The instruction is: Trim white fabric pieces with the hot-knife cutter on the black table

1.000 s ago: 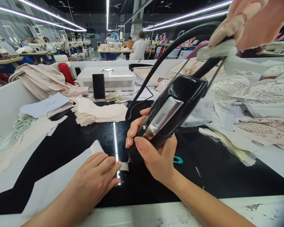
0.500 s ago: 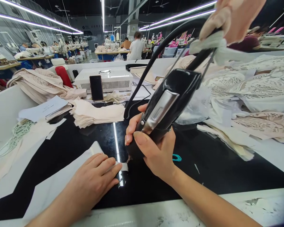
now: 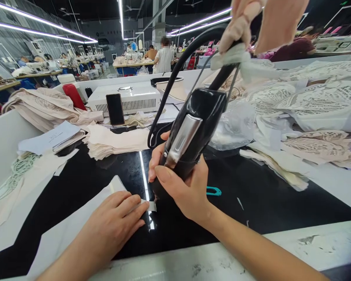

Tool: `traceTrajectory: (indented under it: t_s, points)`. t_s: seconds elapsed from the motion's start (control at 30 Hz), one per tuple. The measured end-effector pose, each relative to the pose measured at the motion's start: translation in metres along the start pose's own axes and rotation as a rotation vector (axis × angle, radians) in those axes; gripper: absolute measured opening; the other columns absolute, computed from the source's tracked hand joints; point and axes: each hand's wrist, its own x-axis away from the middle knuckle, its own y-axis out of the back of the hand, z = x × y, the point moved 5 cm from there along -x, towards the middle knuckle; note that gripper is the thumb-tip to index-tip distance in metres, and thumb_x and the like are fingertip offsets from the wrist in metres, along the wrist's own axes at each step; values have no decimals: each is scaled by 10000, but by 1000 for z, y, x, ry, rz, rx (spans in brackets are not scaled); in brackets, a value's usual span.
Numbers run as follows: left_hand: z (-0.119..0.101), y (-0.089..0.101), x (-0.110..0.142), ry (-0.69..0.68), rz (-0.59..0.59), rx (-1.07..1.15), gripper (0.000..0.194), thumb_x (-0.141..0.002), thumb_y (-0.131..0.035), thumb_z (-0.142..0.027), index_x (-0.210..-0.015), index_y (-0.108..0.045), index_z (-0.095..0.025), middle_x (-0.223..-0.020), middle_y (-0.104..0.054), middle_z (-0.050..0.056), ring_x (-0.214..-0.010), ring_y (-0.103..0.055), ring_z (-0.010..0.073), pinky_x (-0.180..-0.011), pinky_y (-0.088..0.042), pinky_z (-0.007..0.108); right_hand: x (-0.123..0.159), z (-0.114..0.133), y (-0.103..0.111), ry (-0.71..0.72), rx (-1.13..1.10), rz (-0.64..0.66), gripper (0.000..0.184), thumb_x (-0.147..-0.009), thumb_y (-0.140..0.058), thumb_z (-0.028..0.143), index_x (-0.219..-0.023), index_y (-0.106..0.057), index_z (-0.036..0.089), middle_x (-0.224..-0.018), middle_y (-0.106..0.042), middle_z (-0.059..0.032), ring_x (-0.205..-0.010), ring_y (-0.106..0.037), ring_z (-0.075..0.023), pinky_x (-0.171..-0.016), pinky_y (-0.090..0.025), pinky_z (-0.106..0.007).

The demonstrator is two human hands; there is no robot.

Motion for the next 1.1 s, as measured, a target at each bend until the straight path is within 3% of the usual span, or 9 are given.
traceTrajectory:
  t_s: [0.47,0.77,0.97,1.1]
  points:
    - [5,-3,0,30,14,122,241,-1005,-469,-187,-1224,-562,-150,-1112,-633,104,-1034,-595,287,-888,-569,471,10,5,0,-10,1,31,348,-698,-700,214,-895,-415,250,-689,-538,59,-508,-547,-119,-482,-485,-292]
    - [8,3,5,73,80,284,316,-993,-421,-93,-1270,-549,-175,-1165,-614,103,-1016,-592,236,-877,-573,400,8,2,3,-43,-53,125,403,-716,-766,232,-930,-425,250,-700,-553,54,-518,-550,-126,-487,-487,-297]
    - [13,4,5,103,146,355,359,-1000,-414,-104,-1313,-531,-234,-1223,-603,86,-1043,-596,224,-868,-570,384,8,0,4,-38,-109,200,454,-753,-814,359,-962,-426,249,-675,-534,65,-520,-535,-121,-486,-474,-283]
    - [14,6,5,100,147,324,330,-1005,-422,-127,-1287,-552,-239,-1250,-603,81,-1057,-605,226,-889,-563,401,8,-2,5,-57,-112,178,467,-752,-814,423,-962,-434,252,-667,-521,64,-515,-525,-123,-477,-462,-282]
